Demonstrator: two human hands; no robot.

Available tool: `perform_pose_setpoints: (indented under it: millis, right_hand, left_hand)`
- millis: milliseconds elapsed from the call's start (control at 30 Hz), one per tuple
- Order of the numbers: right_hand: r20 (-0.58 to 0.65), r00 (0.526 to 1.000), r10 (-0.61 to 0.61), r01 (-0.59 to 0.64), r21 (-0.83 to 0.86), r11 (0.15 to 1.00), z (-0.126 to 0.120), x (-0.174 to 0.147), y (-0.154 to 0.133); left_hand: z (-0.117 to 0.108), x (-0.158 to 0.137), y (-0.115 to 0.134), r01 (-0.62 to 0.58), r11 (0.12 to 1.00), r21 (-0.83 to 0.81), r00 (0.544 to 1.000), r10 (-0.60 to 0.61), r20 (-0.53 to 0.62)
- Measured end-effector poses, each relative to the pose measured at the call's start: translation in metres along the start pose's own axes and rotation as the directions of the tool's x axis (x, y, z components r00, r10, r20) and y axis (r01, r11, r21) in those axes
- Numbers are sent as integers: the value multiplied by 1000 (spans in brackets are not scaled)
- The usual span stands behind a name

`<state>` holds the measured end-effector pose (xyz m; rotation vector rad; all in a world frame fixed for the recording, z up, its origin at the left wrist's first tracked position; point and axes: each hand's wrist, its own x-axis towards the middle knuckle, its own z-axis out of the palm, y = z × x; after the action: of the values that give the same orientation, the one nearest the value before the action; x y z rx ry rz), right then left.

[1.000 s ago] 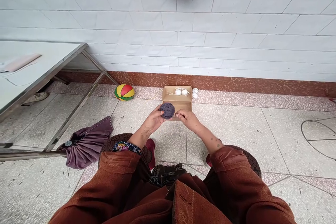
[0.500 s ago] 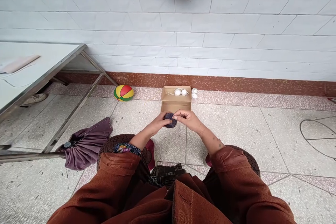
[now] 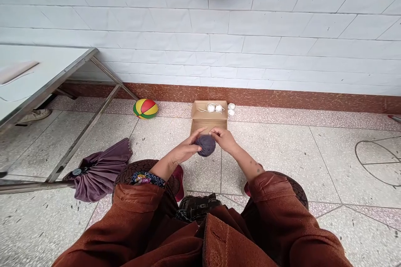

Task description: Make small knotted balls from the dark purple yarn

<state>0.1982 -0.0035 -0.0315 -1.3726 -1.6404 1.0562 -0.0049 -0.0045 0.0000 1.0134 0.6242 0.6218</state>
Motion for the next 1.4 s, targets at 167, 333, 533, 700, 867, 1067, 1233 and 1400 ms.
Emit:
perform_pose_setpoints:
  millis: [167, 333, 533, 700, 867, 1067, 1233, 1400]
  right_hand:
    - [32, 999, -43, 47, -121, 992, 7, -1, 1]
    - [225, 961, -160, 181, -75, 981, 9, -11, -17]
    - [202, 966, -161, 139, 116, 983, -3, -18, -34]
    - [91, 975, -204, 194, 110, 975, -10, -14, -33]
    - [38, 989, -144, 140, 85, 986, -6, -8, -20]
    - [30, 999, -41, 40, 23, 999, -4, -4, -5]
    - [24, 998, -64, 65, -65, 996, -2, -8, -11]
    - [178, 974, -138, 135, 28, 990, -2, -15, -23]
  left_hand:
    - [-8, 6, 6, -89, 983, -162, 971, 50, -232]
    - [-15, 11, 1, -63, 990, -125, 895, 0, -446]
    - [-21, 14, -12, 60, 964, 258, 896, 62, -440]
    - [-17, 14, -22, 107, 939, 328, 983, -49, -180]
    - [-5, 7, -15, 18, 992, 126, 992, -33, 120]
    - [-2, 0, 2, 7, 989, -147, 997, 5, 82]
    - [-11, 7, 5, -135, 966, -221, 976, 91, -198]
    - [-23, 16, -4, -115, 991, -64, 888, 74, -454]
